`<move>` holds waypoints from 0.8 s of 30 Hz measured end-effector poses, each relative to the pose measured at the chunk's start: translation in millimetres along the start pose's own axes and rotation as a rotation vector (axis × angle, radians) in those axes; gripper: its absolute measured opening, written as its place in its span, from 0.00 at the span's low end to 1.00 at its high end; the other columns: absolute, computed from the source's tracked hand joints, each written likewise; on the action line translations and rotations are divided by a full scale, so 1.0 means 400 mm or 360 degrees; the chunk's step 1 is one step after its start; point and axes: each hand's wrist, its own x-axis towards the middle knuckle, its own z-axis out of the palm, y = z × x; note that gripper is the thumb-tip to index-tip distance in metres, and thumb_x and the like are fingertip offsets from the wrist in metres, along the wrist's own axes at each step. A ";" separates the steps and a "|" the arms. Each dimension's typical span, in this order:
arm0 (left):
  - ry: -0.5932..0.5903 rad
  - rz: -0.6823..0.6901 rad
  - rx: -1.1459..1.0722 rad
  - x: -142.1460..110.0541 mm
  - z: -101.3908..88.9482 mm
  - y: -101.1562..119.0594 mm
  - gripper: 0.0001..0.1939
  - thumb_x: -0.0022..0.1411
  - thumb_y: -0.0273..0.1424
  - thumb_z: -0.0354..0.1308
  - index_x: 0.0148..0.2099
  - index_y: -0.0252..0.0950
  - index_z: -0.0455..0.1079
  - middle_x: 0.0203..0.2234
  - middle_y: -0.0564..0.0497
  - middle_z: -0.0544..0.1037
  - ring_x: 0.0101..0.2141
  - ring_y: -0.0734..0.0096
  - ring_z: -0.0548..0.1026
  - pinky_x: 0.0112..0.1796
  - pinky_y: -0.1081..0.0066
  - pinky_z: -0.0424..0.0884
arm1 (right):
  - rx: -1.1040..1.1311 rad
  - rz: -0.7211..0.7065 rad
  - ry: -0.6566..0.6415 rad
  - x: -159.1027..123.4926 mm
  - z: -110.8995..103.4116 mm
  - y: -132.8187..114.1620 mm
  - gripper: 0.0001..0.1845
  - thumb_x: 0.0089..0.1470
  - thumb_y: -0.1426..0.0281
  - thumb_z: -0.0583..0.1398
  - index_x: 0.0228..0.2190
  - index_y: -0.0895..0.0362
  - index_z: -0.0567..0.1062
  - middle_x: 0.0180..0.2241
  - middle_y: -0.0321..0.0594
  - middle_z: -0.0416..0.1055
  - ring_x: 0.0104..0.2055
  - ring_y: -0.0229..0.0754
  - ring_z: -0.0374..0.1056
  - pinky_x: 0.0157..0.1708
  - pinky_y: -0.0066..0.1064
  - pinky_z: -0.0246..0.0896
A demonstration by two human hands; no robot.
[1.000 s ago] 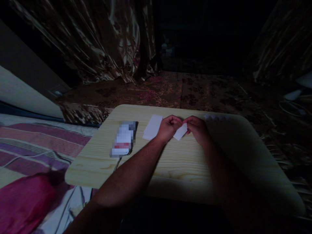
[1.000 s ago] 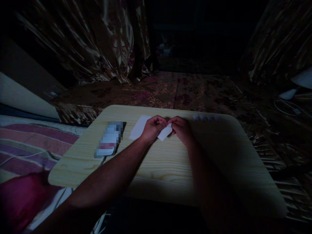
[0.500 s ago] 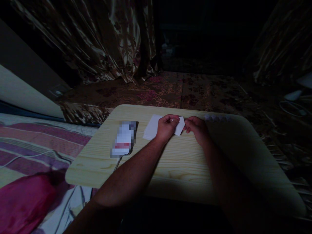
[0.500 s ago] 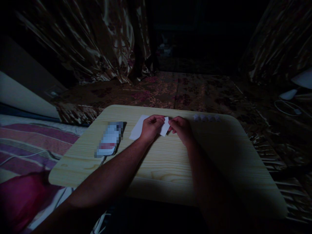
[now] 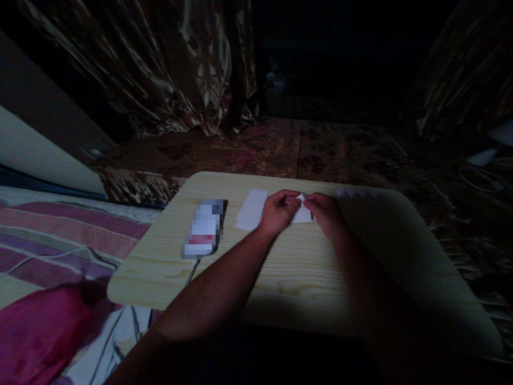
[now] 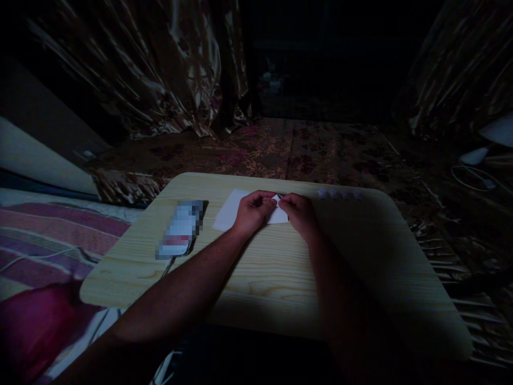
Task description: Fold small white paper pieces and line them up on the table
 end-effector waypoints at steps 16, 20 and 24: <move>0.0106 0.0087 0.0067 0.007 -0.007 0.000 0.16 0.53 0.35 0.64 0.43 0.34 0.78 0.23 0.54 0.73 0.24 0.79 0.65 0.28 0.75 0.63 | 0.0115 0.0029 -0.0052 -0.004 0.003 -0.007 0.15 0.47 0.58 0.64 0.28 0.57 0.73 0.19 0.34 0.70 0.21 0.37 0.65 0.23 0.28 0.58; 0.0102 0.0053 0.0005 0.006 -0.006 0.004 0.15 0.52 0.35 0.64 0.43 0.36 0.78 0.25 0.53 0.74 0.25 0.78 0.67 0.29 0.75 0.63 | 0.0109 0.0006 0.0017 -0.004 0.005 -0.006 0.14 0.48 0.58 0.63 0.28 0.57 0.73 0.18 0.33 0.69 0.21 0.36 0.64 0.23 0.27 0.57; 0.0042 0.0021 -0.0073 0.005 -0.004 0.002 0.15 0.50 0.33 0.65 0.41 0.35 0.76 0.24 0.54 0.73 0.24 0.79 0.67 0.29 0.76 0.64 | 0.0058 0.0027 0.0093 -0.007 0.006 -0.013 0.13 0.47 0.60 0.63 0.27 0.57 0.73 0.20 0.34 0.71 0.22 0.36 0.64 0.23 0.27 0.57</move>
